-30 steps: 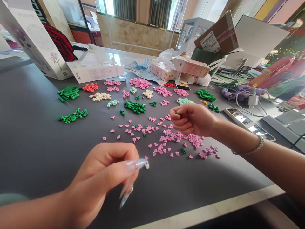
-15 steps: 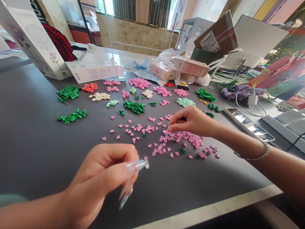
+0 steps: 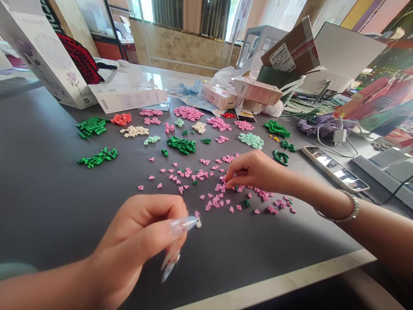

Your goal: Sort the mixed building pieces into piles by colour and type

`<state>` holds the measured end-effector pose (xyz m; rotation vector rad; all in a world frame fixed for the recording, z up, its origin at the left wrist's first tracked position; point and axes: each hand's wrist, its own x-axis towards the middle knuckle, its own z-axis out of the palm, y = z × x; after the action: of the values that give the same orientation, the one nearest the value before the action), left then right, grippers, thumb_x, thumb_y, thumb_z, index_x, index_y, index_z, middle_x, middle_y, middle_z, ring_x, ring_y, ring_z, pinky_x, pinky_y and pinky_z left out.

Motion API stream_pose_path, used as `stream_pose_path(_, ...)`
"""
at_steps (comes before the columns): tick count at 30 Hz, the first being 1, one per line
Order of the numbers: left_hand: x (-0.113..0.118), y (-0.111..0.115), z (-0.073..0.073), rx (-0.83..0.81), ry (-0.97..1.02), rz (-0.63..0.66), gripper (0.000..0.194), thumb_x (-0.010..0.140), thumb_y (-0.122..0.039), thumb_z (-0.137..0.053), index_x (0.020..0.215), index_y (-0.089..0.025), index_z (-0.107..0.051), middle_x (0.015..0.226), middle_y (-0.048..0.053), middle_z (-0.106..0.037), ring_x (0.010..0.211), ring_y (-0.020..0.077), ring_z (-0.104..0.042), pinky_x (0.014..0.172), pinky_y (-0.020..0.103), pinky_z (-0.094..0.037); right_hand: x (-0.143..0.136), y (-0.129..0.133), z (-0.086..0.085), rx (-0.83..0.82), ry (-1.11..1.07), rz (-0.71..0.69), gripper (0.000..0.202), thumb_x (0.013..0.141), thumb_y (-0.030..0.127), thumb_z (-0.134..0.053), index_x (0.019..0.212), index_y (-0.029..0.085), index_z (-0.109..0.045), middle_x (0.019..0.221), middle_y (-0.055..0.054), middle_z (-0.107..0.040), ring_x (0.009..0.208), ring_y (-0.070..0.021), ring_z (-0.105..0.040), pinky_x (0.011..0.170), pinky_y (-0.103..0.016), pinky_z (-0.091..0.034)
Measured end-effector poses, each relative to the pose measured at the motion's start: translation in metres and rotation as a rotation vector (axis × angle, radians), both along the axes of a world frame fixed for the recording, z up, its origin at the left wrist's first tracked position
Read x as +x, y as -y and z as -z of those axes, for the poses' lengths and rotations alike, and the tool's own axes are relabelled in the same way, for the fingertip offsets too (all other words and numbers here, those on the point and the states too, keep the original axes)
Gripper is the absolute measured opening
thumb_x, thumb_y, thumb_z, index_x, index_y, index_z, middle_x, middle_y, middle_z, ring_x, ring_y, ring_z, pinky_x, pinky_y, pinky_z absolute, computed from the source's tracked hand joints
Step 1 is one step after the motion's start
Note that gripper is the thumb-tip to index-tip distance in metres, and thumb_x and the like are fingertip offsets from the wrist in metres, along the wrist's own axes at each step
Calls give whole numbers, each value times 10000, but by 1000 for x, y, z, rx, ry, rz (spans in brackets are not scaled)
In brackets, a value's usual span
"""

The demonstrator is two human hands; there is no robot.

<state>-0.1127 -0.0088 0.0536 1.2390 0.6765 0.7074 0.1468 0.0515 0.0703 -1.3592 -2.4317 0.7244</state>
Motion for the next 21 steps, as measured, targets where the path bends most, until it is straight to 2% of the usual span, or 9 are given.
stream_pose_path(2, 0, -1, 1, 7, 3, 8, 296, 802, -281, -552, 522, -194, -513, 496, -20, -509, 462, 98, -427, 435, 224, -322, 2, -2, 3, 19, -46, -29, 178, 782, 341, -662, 709, 183, -700, 684, -19, -664, 587, -112, -529, 557, -256, -356)
stream_pose_path(4, 0, -1, 2, 7, 4, 8, 300, 804, -287, -553, 521, -194, -513, 493, -22, -505, 459, 95, -419, 435, 223, -320, 3, -3, 4, 36, -71, -20, 206, 797, 360, -643, 707, 179, -683, 624, -1, -626, 548, -97, -483, 543, -252, -339)
stream_pose_path(8, -1, 0, 1, -1, 7, 0, 299, 797, -284, -557, 517, -192, -512, 495, -24, -505, 461, 91, -416, 437, 222, -319, 4, -3, 4, -2, -187, 133, 244, 809, 381, -633, 688, 169, -622, 511, 47, -463, 476, -67, -333, 474, -244, -265)
stream_pose_path(10, -1, 1, 0, 2, 13, 5, 297, 794, -282, -562, 515, -191, -514, 492, -25, -504, 459, 90, -415, 441, 223, -321, 5, -1, 4, -116, -358, 244, 285, 825, 389, -619, 649, 178, -542, 503, 60, -400, 451, -57, -295, 436, -234, -236)
stream_pose_path(13, 0, -1, -1, -1, 20, 15, 291, 799, -282, -563, 525, -192, -521, 497, -27, -510, 457, 88, -415, 440, 222, -322, 6, 1, 4, -415, -713, 392, 312, 872, 344, -557, 632, 197, -423, 513, 78, -318, 417, -43, -225, 381, -202, -180)
stream_pose_path(16, 1, -2, 1, -2, 15, 4, 294, 810, -276, -552, 529, -192, -527, 507, -28, -517, 459, 87, -419, 441, 219, -326, 7, 1, 1, -667, -962, 527, 259, 876, 232, -485, 629, 185, -422, 525, 76, -287, 403, -34, -181, 345, -179, -141)
stream_pose_path(19, 0, -2, 2, 5, 19, 10, 303, 812, -267, -545, 520, -191, -519, 500, -30, -517, 458, 85, -419, 446, 215, -330, 9, 0, -2, -791, -1087, 609, 244, 841, 194, -453, 599, 173, -430, 524, 69, -279, 396, -32, -175, 325, -167, -145)
stream_pose_path(21, -1, -2, 3, 1, 23, 20, 301, 811, -268, -546, 521, -191, -517, 498, -32, -518, 455, 82, -416, 446, 212, -330, 11, 0, -2, -805, -1115, 611, 226, 822, 202, -465, 599, 169, -448, 532, 62, -297, 402, -33, -184, 325, -163, -160)
